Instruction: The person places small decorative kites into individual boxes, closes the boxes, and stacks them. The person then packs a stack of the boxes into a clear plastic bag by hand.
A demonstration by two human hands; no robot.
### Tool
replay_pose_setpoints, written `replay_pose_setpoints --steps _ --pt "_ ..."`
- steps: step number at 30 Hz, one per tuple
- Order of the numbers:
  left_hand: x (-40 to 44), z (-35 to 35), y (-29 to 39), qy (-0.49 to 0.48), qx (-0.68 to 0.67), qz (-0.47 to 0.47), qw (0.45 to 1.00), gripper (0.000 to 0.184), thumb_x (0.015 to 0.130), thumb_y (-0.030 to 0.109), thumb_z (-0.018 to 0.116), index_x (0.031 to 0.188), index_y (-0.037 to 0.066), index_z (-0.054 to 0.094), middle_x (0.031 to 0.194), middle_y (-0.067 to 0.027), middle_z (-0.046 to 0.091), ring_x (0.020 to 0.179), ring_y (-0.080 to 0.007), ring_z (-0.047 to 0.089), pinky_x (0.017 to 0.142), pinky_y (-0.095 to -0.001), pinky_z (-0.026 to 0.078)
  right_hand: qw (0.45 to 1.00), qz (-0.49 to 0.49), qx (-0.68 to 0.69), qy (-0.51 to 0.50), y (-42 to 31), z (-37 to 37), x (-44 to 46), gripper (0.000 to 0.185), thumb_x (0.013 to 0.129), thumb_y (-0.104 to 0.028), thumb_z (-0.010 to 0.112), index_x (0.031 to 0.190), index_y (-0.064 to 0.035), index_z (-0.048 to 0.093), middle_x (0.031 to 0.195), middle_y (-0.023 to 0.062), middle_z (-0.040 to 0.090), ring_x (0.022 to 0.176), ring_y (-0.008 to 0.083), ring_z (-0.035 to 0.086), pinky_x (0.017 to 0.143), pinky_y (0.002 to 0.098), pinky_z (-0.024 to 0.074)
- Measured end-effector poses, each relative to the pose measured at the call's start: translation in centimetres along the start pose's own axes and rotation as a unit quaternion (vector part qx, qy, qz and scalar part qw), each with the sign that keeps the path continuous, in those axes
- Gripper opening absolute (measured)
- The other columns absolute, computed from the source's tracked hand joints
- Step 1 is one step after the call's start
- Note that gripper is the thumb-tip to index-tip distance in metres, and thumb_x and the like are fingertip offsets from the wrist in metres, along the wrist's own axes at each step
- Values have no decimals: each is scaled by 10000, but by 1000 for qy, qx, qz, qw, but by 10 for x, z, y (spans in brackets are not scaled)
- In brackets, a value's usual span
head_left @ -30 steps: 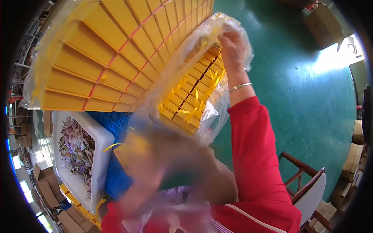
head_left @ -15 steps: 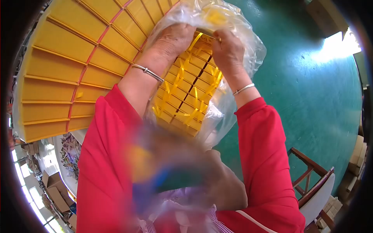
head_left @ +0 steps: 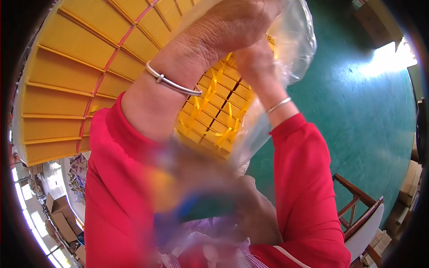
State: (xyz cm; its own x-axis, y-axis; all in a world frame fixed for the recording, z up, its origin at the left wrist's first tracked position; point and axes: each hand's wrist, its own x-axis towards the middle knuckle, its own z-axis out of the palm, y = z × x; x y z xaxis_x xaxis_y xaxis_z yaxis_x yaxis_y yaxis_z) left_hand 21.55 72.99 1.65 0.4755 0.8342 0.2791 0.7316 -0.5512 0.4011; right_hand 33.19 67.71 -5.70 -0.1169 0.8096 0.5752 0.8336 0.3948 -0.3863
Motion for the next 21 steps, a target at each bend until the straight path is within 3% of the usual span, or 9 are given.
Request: replay_pose_setpoints --steps 4,7,11,13,16,17,19,20,21 --pt "-16 -17 4 42 -183 -66 980 217 862 233 508 962 56 586 822 -26 566 717 -105 526 620 -232 439 987 137 -47 -75 51 9 9 362 757 -212 553 1074 -37 552 1051 165 569 999 347 527 864 400 419" --pt "-18 -16 5 43 -249 -129 959 214 862 229 506 942 53 599 799 -13 566 699 -92 523 602 -222 438 983 57 -14 -173 58 -2 13 460 792 -278 520 1202 -74 485 1140 149 545 1068 345 494 914 410 385" --pt "-17 16 -7 7 -204 -217 954 207 862 221 505 921 57 616 782 6 567 686 -78 521 585 -209 435 990 49 -97 -94 43 8 3 396 808 -249 487 1165 -80 496 1145 147 557 1051 333 516 884 415 401" --pt "-17 25 -4 -36 -187 -265 945 223 845 211 518 958 43 610 818 -37 601 730 -118 556 637 -256 464 990 51 -103 -78 39 12 -1 315 806 -216 485 1086 -74 516 1126 142 571 1030 327 530 846 416 418" --pt "-33 45 7 -54 -117 -280 951 323 754 195 514 1027 39 591 1048 -193 603 972 -319 577 843 -350 452 983 35 -131 -121 32 8 -7 200 799 -166 484 972 -71 515 1081 132 594 974 320 563 778 413 441" --pt "-38 52 15 -32 -25 -250 967 294 753 136 579 1027 31 555 932 -165 589 900 -333 568 816 -413 452 991 8 -109 -79 35 9 -8 180 770 -136 501 937 -73 522 993 122 603 914 322 575 746 409 450" --pt "-49 62 11 65 118 -67 989 300 760 111 536 1048 29 514 1020 -195 545 972 -356 530 853 -420 425 997 -45 -62 6 38 13 -10 154 714 -76 537 868 -78 538 817 103 621 792 324 597 681 402 468" --pt "-52 67 8 113 187 25 975 304 764 99 515 1059 28 494 1064 -211 524 1008 -367 511 871 -424 412 998 -21 -58 -21 40 14 -10 145 736 -99 529 880 -81 535 868 106 620 808 320 599 689 409 460" --pt "-54 72 5 115 185 26 976 328 757 77 527 1076 36 458 1061 -199 480 1014 -370 485 866 -443 401 997 3 -55 -49 39 12 -10 139 758 -122 521 892 -85 533 920 109 619 824 316 600 696 415 452"
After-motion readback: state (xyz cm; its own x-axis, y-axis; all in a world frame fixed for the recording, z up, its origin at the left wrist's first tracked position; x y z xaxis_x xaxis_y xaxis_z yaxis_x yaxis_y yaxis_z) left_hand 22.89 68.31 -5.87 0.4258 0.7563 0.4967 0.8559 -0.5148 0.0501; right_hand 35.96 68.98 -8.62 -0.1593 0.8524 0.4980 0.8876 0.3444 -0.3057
